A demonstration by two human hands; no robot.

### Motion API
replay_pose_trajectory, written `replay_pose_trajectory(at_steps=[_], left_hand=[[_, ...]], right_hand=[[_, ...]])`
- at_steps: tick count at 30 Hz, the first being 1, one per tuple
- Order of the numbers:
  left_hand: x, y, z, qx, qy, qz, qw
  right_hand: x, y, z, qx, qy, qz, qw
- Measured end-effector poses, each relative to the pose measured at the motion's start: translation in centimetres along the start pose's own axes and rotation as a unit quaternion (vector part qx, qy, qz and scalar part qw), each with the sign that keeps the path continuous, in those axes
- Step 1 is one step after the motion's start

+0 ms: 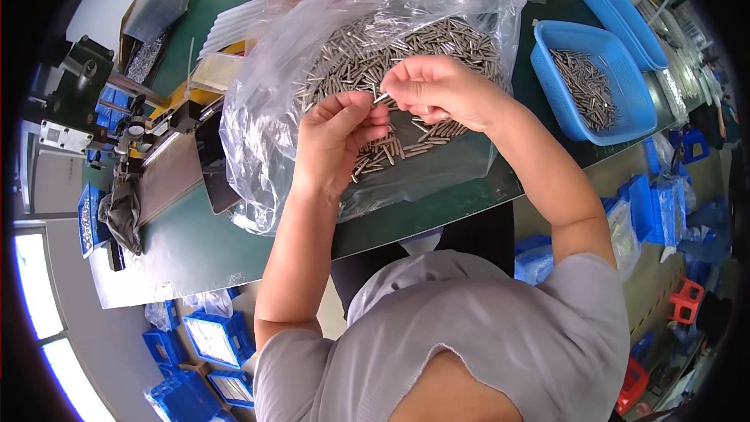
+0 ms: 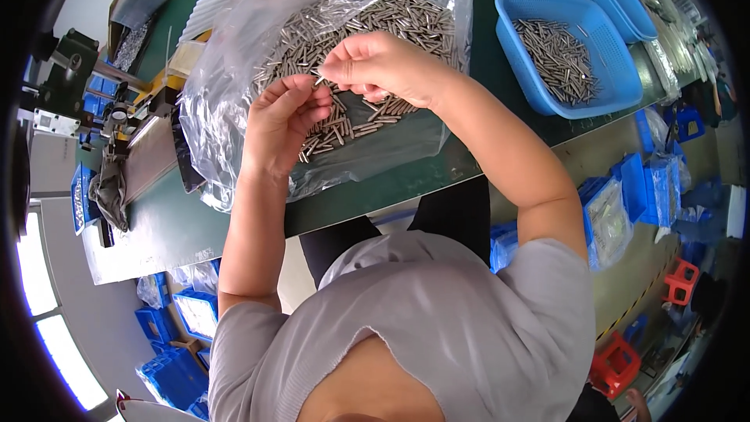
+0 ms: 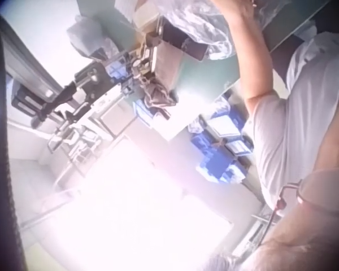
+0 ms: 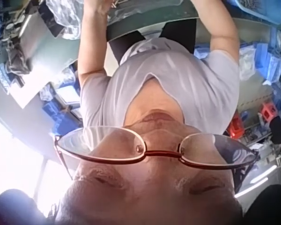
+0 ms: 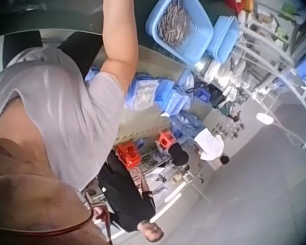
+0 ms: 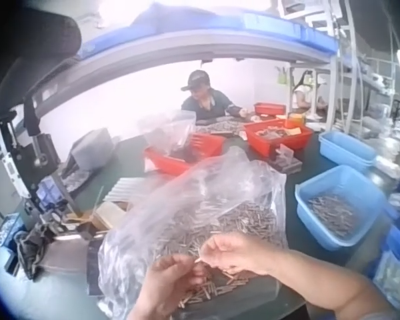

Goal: Inspecting and sorting small metal pins from a plastic bag into a storage tray.

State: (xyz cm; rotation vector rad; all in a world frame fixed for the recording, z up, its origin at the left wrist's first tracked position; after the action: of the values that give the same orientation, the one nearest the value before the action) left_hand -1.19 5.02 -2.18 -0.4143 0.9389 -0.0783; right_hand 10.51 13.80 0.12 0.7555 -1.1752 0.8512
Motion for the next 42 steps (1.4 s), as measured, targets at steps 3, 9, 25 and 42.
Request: replay_pose_trajectory(at_steps=[3,9,25,42], left_hand=[[0.0,-0.1,0.2,0.014,-0.014,-0.005,1.000],[0.1,0.0,0.1,0.027,0.012,-0.009,1.000],[-0.5,-0.1,-1.1,-0.042,-0.044,0.031,0.998],[-0.4,0.0,-0.8,-0.015,-0.022,0.012,1.000]], right_hand=[[0.4,0.0,0.2,-0.017,-0.134,-0.074,0.988],[0.4,0.2,0.2,-0.022,-0.272,-0.115,0.955],[-0.7,0.5,-2.6,0.016,-0.156,-0.014,0.988],[1.5,0.0,0.4,0.040,-0.652,-0.149,0.743]])
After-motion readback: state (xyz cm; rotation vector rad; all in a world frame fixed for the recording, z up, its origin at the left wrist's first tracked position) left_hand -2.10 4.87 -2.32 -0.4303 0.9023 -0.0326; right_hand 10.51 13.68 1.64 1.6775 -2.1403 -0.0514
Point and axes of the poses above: each hand's wrist, its own y-axis towards the middle knuckle, its own z-axis out of the palm, x = y × z, the point moved 6 cm from there along y, towards the middle knuckle, and after that the axes turned 13 degrees about -z, right-handed, at the moved point
